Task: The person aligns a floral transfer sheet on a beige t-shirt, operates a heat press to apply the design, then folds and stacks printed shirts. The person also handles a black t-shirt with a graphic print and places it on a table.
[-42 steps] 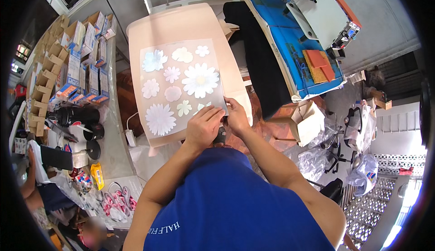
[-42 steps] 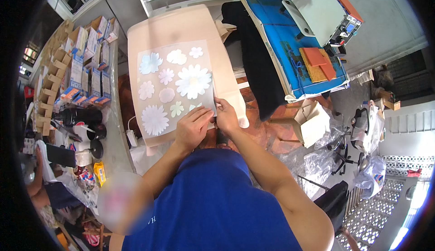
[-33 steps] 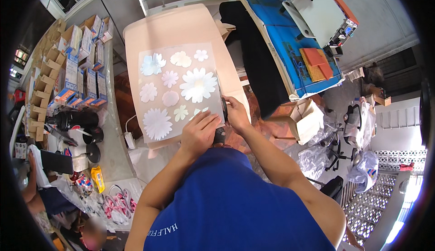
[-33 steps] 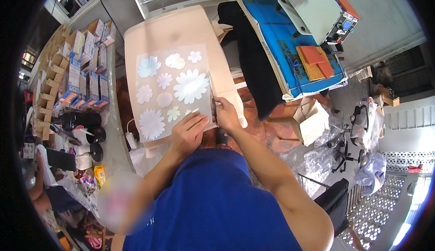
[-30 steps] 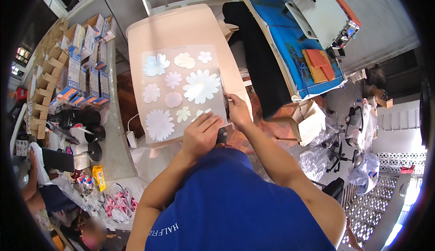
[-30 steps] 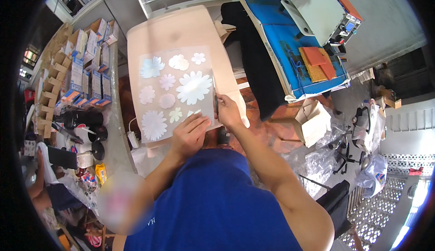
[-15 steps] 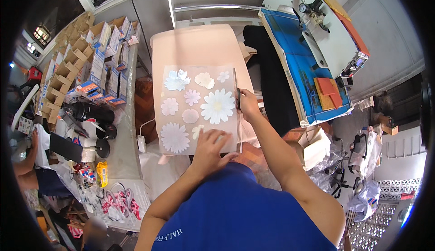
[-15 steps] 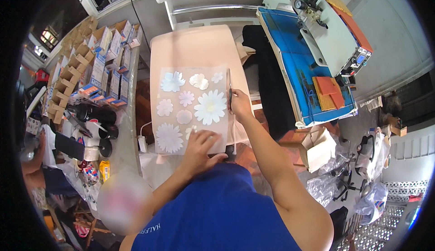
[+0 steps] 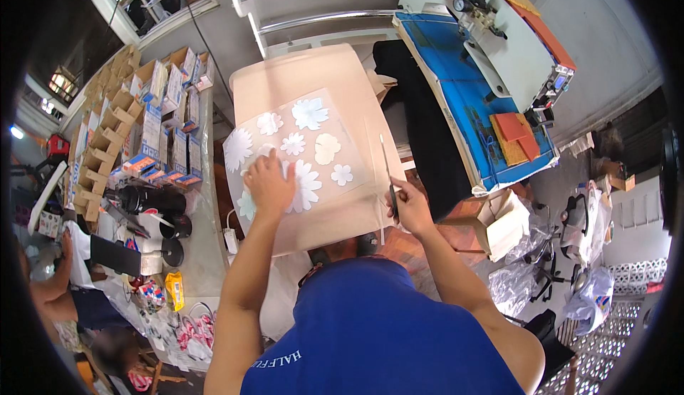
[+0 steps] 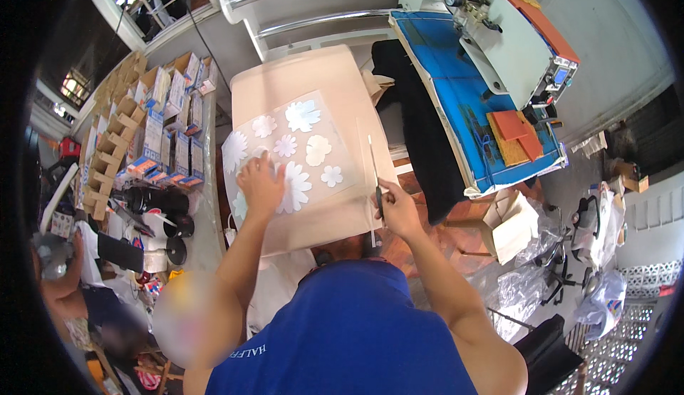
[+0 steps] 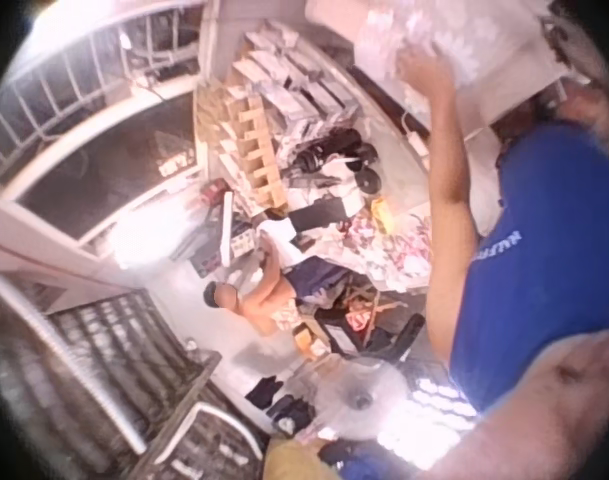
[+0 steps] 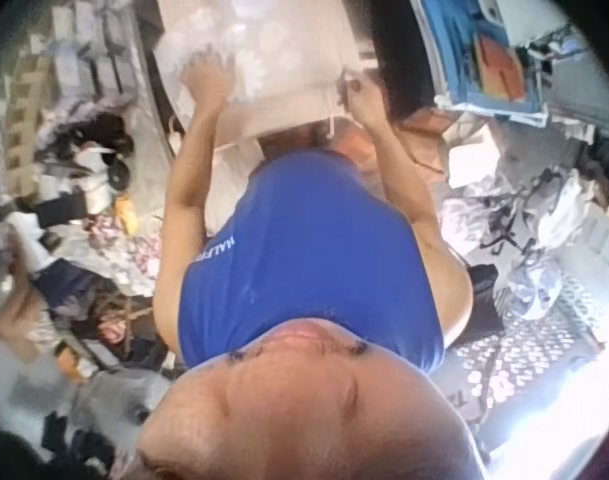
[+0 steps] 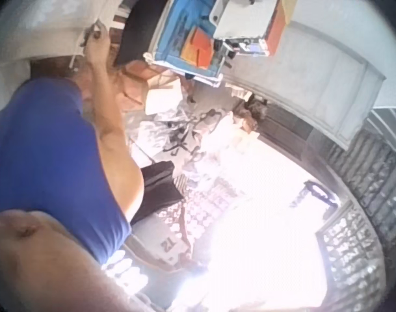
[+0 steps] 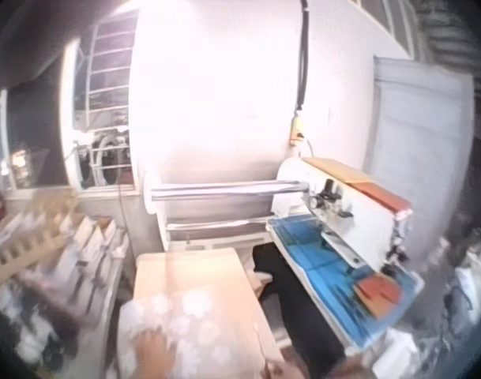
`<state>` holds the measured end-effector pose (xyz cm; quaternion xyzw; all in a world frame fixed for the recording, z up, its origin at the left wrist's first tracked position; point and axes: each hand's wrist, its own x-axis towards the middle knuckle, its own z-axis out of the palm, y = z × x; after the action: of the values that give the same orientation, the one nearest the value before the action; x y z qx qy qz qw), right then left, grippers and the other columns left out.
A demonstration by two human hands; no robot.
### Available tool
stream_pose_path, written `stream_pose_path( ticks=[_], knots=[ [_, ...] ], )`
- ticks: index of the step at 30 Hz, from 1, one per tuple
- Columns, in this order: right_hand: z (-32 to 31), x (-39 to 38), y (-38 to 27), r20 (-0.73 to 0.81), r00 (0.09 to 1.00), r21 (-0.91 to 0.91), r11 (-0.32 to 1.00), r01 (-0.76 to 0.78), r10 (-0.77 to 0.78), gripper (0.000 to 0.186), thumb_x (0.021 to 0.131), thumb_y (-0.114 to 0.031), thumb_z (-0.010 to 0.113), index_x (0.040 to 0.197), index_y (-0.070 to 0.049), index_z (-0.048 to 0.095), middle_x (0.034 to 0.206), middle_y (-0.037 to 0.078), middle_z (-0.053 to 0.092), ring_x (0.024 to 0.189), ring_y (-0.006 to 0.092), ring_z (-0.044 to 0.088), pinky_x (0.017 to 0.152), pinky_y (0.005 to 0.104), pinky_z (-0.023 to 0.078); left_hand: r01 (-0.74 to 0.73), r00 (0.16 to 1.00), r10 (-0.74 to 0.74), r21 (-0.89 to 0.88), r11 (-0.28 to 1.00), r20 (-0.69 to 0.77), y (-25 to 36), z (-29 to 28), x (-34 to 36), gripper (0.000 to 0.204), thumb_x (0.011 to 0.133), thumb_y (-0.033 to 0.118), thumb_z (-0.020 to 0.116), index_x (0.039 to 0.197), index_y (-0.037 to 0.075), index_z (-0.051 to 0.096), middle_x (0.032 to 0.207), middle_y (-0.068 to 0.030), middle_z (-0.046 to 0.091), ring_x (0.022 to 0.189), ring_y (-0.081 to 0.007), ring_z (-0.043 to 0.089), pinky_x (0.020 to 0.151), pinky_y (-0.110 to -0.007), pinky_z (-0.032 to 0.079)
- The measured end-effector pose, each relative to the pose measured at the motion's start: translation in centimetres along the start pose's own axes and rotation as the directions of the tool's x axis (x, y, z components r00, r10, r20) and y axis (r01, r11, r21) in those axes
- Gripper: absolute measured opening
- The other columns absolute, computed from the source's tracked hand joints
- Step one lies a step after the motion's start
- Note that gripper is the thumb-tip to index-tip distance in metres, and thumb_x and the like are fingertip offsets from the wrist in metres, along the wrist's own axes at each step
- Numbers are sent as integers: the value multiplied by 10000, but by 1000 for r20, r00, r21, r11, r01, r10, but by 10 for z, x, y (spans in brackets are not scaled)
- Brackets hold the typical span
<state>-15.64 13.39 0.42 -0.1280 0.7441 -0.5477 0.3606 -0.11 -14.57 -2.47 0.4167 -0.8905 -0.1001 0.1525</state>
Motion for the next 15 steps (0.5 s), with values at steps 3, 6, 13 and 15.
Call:
stream_pose_path(
  ticks=[3,6,13,15],
  knots=[
    [4,-24,9,27,1000,-13,1000,-12,12,440,981,-36,537,1415,5,477,835,43,652,592,84,594,487,243,465,-164,986,164,21,986,20,4,14,17,539,912,445,628,1244,22,601,1316,-147,543,1316,-340,438,1160,-663,112],
    [-1,-37,25,43,999,32,999,-31,30,482,966,-88,629,1422,-24,485,771,24,621,596,73,586,485,249,454,-350,928,353,-49,936,117,-17,17,49,641,887,461,654,1329,12,543,1469,-152,464,1438,-367,315,1179,-655,50],
    [14,-56,40,130,982,127,980,-156,140,513,958,-123,657,1436,-69,479,793,24,584,597,93,583,476,242,462,-588,767,630,-258,766,121,-23,3,61,589,800,282,774,1300,42,574,1467,-134,472,1438,-372,321,1188,-631,136],
    [21,-54,49,119,983,143,977,-157,140,521,964,-153,654,1443,-80,463,814,27,582,606,95,581,474,247,465,-566,768,641,-463,682,5,13,16,18,541,800,257,771,1270,54,595,1414,-115,521,1397,-362,383,1185,-627,164]
  ],
)
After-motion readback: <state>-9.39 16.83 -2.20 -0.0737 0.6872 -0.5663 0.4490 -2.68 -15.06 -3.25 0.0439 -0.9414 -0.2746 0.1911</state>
